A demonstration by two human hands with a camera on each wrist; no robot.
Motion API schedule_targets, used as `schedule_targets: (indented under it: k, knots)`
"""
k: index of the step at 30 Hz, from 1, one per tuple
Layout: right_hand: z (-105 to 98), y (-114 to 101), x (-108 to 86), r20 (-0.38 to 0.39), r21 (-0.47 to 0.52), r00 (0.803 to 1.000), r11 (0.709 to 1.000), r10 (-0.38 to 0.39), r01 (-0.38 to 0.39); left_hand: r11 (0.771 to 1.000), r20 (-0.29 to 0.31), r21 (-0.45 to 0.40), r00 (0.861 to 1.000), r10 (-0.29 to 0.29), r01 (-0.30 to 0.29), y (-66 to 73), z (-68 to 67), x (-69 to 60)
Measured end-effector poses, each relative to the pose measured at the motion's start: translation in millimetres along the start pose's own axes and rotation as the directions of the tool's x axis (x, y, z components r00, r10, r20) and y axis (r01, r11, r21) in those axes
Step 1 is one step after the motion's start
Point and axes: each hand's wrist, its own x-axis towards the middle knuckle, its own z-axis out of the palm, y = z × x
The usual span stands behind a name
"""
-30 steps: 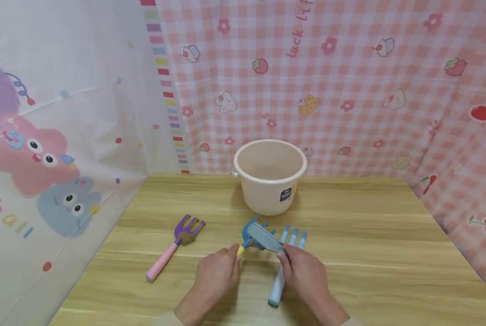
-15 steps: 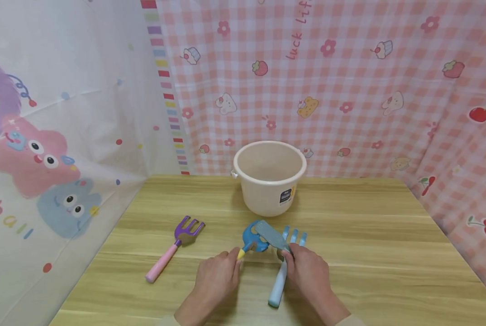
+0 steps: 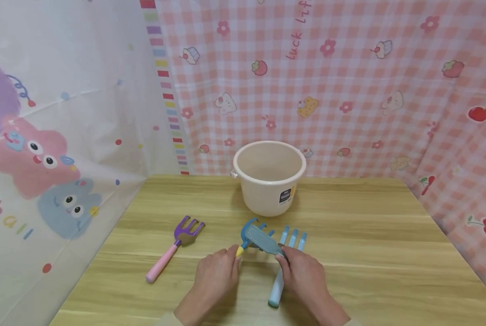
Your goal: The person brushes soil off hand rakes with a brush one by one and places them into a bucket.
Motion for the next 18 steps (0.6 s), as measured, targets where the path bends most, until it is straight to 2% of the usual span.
schedule_targets:
  k: [5, 11, 18]
  knots:
    - [2.8, -1.4, -0.1, 0.010, -0.015, 0.997, 0.997, 0.078, -0.078, 1.000, -0.007, -0.011, 1.000, 0.000, 0.000, 0.7, 0.8, -1.5]
    - [5.1, -2.1, 0.1, 0.011, -0.003, 0.995, 0.995, 0.100, -0.100, 1.000, -0.046, 0.005, 0.999, -0.001, 0.001, 0.3, 3.8, -2.3]
    - [2.8, 0.4, 3.1, 0.034, 0.006, 0.989, 0.989, 0.146, -0.146, 1.000, -0.034, -0.004, 0.999, -0.007, 0.007, 0.9, 3.0, -2.4]
